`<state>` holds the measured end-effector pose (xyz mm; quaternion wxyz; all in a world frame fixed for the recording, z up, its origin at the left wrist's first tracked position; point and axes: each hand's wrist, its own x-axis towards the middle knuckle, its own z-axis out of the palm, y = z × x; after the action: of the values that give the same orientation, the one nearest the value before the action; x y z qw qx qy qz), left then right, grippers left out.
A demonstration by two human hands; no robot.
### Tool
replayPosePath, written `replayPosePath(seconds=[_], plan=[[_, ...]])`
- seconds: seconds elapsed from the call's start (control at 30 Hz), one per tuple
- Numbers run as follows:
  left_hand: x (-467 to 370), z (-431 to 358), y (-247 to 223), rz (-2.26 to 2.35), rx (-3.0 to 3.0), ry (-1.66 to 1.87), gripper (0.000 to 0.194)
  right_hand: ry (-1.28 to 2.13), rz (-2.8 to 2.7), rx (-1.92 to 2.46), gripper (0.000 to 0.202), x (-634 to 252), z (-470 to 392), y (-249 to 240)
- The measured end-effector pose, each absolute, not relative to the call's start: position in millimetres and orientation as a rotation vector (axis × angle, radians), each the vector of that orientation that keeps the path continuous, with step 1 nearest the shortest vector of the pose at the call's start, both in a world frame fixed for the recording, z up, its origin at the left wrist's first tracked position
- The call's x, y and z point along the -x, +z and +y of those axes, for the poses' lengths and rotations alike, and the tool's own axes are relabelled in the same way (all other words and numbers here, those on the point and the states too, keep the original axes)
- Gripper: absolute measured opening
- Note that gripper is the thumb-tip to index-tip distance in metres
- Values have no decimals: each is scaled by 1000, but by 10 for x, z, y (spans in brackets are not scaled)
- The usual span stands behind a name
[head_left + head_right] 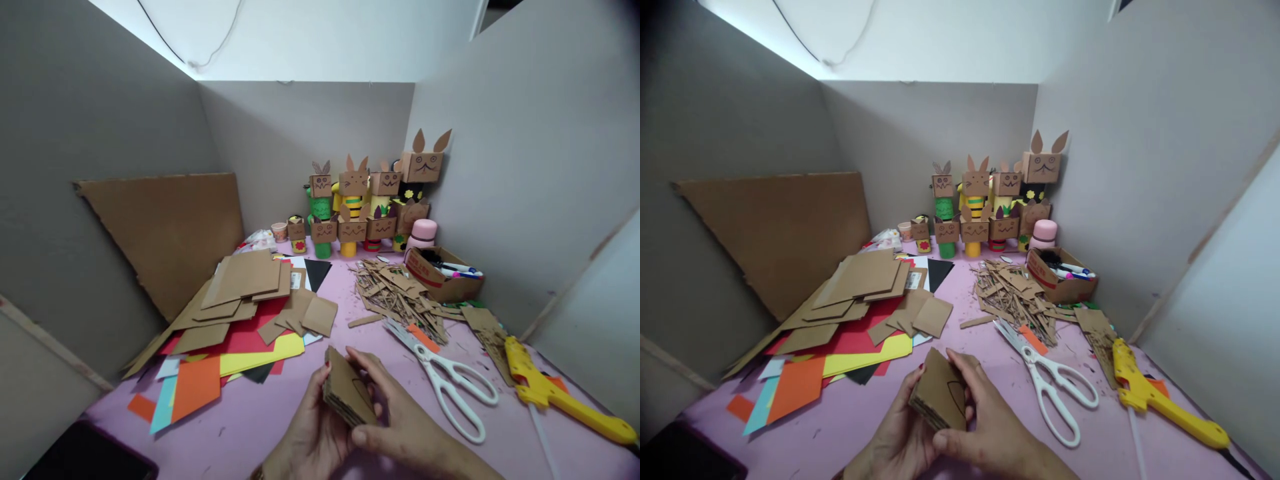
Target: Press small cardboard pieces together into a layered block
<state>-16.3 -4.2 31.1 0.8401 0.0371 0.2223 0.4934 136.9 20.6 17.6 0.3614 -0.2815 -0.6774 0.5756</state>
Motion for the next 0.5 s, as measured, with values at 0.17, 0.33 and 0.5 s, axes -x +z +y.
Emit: replayPosePath(seconds=[0.17,0.33,0.5], plan=[[151,-47,286,510,-175,1015,34,1641,-1717,683,101,-1406,232,230],[125,-88,254,642,-318,1033,24,1632,-1753,732,111,-1367,223,220],[114,-104,270,644,-477,1017,30,1435,-1926,847,122,-1327,228,197]])
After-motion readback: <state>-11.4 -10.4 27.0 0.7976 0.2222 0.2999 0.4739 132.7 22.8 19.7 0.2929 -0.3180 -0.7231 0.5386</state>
